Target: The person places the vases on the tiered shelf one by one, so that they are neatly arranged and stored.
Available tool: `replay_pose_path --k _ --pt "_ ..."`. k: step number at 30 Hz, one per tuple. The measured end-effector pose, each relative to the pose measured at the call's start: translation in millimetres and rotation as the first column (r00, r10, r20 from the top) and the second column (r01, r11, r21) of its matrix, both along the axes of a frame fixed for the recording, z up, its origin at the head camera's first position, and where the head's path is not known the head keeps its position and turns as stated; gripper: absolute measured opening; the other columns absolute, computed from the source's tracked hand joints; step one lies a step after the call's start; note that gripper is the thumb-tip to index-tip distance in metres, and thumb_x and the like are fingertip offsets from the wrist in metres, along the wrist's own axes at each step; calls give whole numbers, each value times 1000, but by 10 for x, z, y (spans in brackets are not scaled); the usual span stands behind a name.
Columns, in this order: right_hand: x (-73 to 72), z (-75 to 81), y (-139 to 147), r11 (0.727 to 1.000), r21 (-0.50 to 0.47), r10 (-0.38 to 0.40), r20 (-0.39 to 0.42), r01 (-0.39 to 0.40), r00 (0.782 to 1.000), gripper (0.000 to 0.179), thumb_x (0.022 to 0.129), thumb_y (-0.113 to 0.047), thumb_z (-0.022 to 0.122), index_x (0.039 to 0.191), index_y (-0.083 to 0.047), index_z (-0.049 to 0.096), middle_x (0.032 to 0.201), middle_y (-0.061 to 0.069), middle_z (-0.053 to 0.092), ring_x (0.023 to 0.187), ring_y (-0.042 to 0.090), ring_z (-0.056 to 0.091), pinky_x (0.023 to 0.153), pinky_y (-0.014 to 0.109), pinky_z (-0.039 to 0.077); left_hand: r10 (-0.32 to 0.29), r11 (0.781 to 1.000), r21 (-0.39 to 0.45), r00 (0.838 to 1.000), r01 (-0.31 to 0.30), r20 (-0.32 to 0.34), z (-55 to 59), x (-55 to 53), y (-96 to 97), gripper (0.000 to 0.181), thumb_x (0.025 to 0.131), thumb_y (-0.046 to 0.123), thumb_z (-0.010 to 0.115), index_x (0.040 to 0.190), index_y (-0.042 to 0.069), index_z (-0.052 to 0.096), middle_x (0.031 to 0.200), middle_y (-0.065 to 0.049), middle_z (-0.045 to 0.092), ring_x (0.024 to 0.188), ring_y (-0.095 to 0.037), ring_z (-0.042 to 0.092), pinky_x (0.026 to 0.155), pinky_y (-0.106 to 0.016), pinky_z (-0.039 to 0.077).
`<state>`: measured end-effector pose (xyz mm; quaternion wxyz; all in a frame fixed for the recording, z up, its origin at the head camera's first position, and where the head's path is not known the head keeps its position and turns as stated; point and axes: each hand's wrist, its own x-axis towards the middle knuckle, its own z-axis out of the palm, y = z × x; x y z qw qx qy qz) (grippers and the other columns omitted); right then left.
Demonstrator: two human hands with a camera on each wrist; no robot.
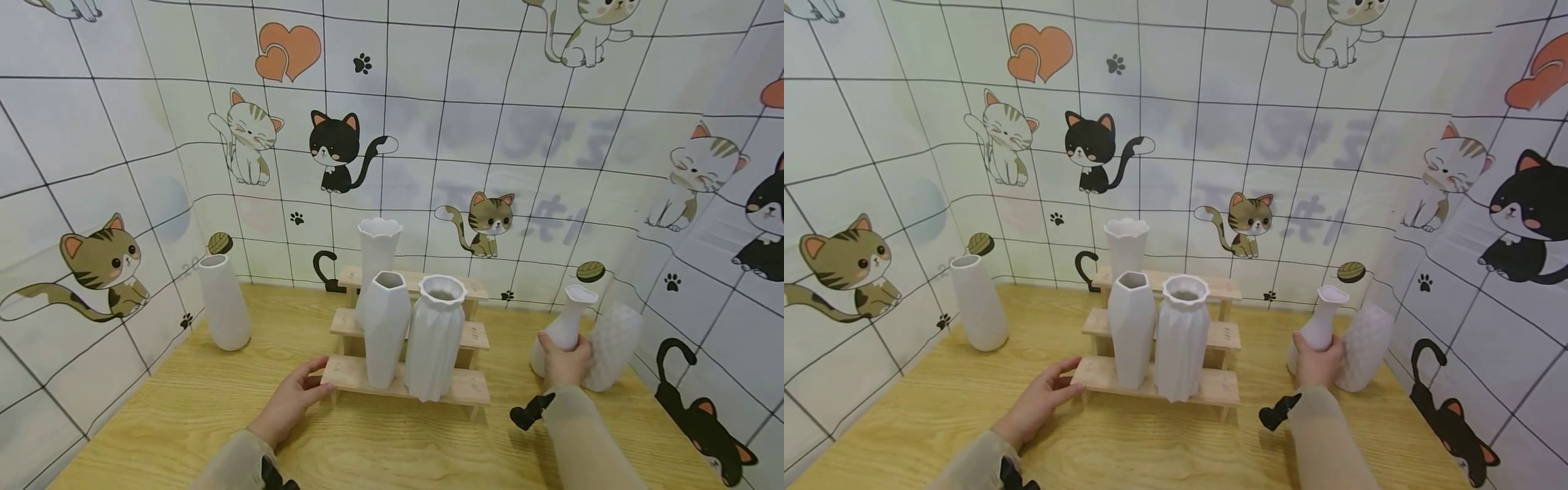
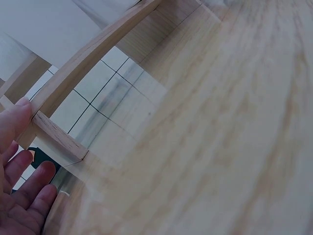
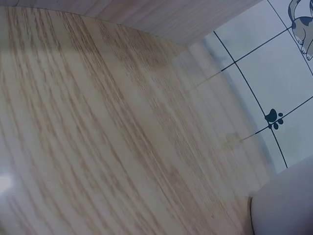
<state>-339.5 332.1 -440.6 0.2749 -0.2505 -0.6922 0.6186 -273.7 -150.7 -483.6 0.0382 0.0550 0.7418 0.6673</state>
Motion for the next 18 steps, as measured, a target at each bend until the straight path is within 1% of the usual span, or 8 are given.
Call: replay_pose_path --k 5,11,18 --pt "-13 -7 -5 1000 -11 -10 18 10 1000 88 83 -29 76 151 -5 25 151 18 30 135 37 31 112 49 24 1 1000 2 1000 -1 -4 -20 -9 -3 64 88 24 72 144 10 43 145 -12 42 119 -28 52 94 -43 46" --pt "-14 10 1 997 -69 -16 30 18 999 92 82 -29 76 152 -9 20 154 14 25 139 32 27 113 46 22 -11 1000 14 1000 11 -6 -29 -10 -5 64 88 24 72 144 10 43 144 -12 43 118 -28 52 93 -42 47" --pt "4 48 -4 998 -57 -5 38 7 999 87 83 -27 75 150 -6 24 152 16 29 137 33 30 113 45 24 -20 1000 23 1000 20 -4 -36 -13 -8 64 88 23 72 144 10 43 143 -12 44 119 -29 52 93 -41 46"
